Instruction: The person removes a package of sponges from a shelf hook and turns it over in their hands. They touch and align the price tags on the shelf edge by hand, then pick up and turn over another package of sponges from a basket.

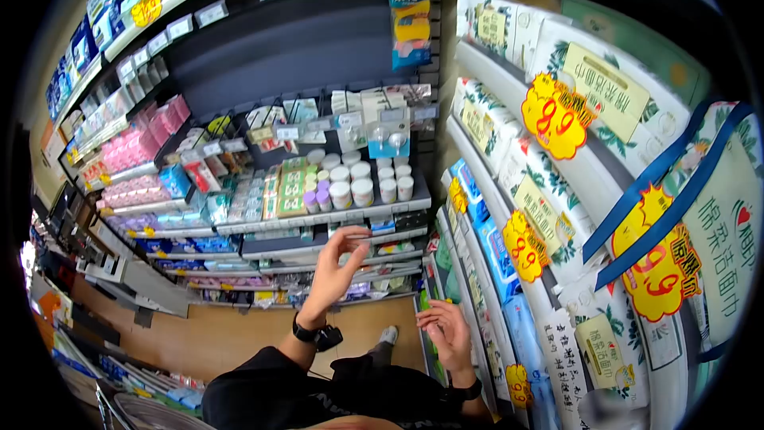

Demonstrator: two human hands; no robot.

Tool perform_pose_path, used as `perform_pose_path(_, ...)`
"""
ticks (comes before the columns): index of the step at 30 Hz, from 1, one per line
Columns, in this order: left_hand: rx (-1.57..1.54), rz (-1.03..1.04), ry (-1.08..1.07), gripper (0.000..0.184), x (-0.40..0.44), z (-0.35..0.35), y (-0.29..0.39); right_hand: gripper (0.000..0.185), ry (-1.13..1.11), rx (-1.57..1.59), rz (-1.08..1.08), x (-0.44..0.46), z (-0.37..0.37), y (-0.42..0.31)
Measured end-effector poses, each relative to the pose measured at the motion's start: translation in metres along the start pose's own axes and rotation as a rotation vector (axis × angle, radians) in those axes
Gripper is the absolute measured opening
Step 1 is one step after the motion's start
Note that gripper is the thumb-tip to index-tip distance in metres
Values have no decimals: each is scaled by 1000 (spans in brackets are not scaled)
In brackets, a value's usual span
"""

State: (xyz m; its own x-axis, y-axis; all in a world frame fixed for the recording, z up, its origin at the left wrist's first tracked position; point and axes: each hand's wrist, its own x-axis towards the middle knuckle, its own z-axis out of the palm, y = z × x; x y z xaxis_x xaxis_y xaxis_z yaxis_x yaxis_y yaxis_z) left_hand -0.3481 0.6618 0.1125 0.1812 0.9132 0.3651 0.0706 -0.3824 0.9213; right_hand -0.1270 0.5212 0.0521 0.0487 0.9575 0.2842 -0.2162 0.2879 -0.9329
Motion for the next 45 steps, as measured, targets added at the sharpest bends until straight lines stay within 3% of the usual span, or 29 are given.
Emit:
perform_pose_path(3,68,205,-1,28,70,-2,11,41,-10,-34,-3,25,1,1)
perform_pose_path(7,-4,303,-115,31,177,-5,12,38,-39,-77,-30,57,2,3)
perform_pose_path(9,38,265,-163,35,234,-3,11,38,-9,-84,-59,71,3,5)
perform_pose_path(13,153,342,-60,45,333,6,6,39,27,-112,-86,90,3,10)
perform_pose_path(17,179,269,22,55,429,15,-17,39,52,-123,-111,106,3,16)
perform_pose_path(23,315,210,135,73,513,25,-27,43,118,-169,-143,129,7,9)
perform_pose_path(25,353,197,176,77,532,27,-33,52,187,-126,-274,139,11,5)
perform_pose_path(31,347,183,183,76,572,40,-52,62,121,-66,-293,164,14,-6)
perform_pose_path(36,193,195,228,51,583,49,-63,60,95,-124,-249,173,11,2)
perform_pose_path(40,142,183,239,43,575,53,-63,62,75,-50,-194,174,5,10)
perform_pose_path(45,25,260,105,36,562,49,-57,59,45,-45,-173,180,4,14)
